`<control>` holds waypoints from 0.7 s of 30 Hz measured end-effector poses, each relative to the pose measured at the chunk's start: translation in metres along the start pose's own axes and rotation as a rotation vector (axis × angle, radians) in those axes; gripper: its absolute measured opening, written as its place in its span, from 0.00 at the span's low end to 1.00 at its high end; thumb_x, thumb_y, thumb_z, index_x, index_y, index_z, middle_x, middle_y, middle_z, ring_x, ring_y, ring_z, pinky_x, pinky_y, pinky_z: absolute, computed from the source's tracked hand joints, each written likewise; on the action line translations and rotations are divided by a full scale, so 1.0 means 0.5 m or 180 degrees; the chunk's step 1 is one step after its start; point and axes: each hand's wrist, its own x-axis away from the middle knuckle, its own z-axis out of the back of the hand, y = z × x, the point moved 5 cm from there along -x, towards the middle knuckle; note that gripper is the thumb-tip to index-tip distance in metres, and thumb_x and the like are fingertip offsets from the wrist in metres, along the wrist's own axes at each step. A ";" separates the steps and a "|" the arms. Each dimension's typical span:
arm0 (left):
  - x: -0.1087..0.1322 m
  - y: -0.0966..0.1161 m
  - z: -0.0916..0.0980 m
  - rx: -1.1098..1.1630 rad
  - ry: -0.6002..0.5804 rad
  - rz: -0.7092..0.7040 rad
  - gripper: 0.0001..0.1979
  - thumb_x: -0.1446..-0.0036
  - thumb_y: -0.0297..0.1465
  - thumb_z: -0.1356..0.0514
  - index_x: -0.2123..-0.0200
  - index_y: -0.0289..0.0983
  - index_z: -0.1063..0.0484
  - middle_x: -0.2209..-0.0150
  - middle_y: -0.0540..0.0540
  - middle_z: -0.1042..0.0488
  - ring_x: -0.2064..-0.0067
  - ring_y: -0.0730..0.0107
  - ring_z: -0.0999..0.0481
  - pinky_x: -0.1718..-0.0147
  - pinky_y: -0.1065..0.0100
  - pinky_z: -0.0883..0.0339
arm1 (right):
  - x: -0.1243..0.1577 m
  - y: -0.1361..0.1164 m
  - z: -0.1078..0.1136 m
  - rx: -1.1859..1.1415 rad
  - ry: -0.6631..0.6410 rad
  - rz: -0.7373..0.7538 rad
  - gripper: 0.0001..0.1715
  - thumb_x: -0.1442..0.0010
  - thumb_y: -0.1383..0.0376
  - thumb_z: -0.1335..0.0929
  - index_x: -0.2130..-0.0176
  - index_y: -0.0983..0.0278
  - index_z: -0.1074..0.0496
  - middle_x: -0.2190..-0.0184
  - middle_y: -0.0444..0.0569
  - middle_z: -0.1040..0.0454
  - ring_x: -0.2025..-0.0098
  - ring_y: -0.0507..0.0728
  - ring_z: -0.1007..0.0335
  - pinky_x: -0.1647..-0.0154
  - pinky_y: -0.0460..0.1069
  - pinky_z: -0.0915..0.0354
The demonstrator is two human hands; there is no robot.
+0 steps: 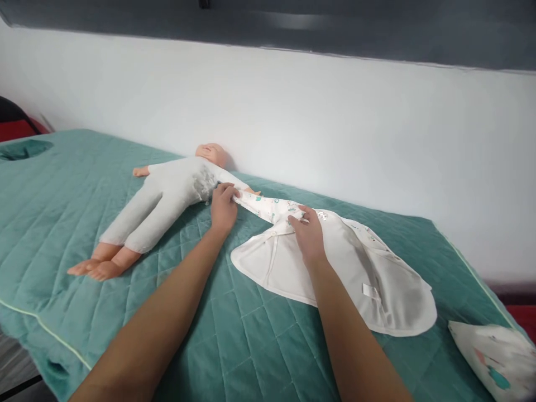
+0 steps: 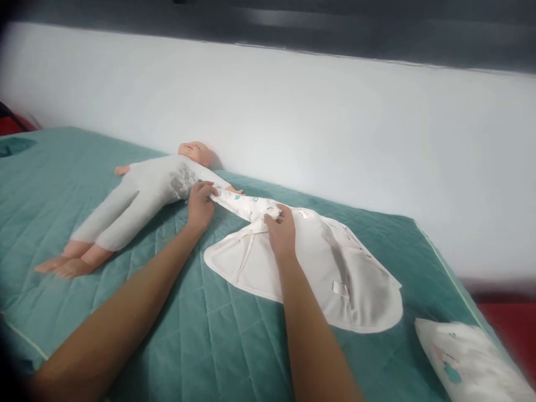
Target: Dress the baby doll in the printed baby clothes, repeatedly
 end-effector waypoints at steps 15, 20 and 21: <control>0.118 0.181 -0.027 -0.0426 -0.2492 -0.0112 0.14 0.42 0.45 0.40 0.59 0.43 0.25 0.62 0.49 0.22 0.61 0.62 0.25 0.65 0.65 0.36 | -0.031 0.002 0.049 0.1071 -0.0102 -0.0039 0.24 0.50 0.60 0.30 0.52 0.60 0.27 0.66 0.45 0.26 0.63 0.57 0.29 0.55 0.55 0.33; 0.118 0.192 -0.028 0.0200 -0.2552 0.0214 0.12 0.40 0.42 0.44 0.68 0.40 0.30 0.70 0.51 0.27 0.67 0.66 0.29 0.69 0.66 0.41 | -0.033 0.008 0.034 -0.0822 -0.0203 -0.0365 0.23 0.52 0.61 0.27 0.55 0.61 0.27 0.68 0.43 0.27 0.67 0.53 0.29 0.59 0.51 0.30; 0.116 0.190 -0.026 0.0387 -0.2486 0.0363 0.14 0.40 0.42 0.45 0.70 0.39 0.32 0.72 0.51 0.28 0.68 0.67 0.30 0.69 0.67 0.42 | -0.032 0.007 0.029 -0.1190 -0.0249 -0.0381 0.22 0.52 0.61 0.26 0.55 0.61 0.27 0.67 0.43 0.26 0.66 0.53 0.28 0.57 0.51 0.29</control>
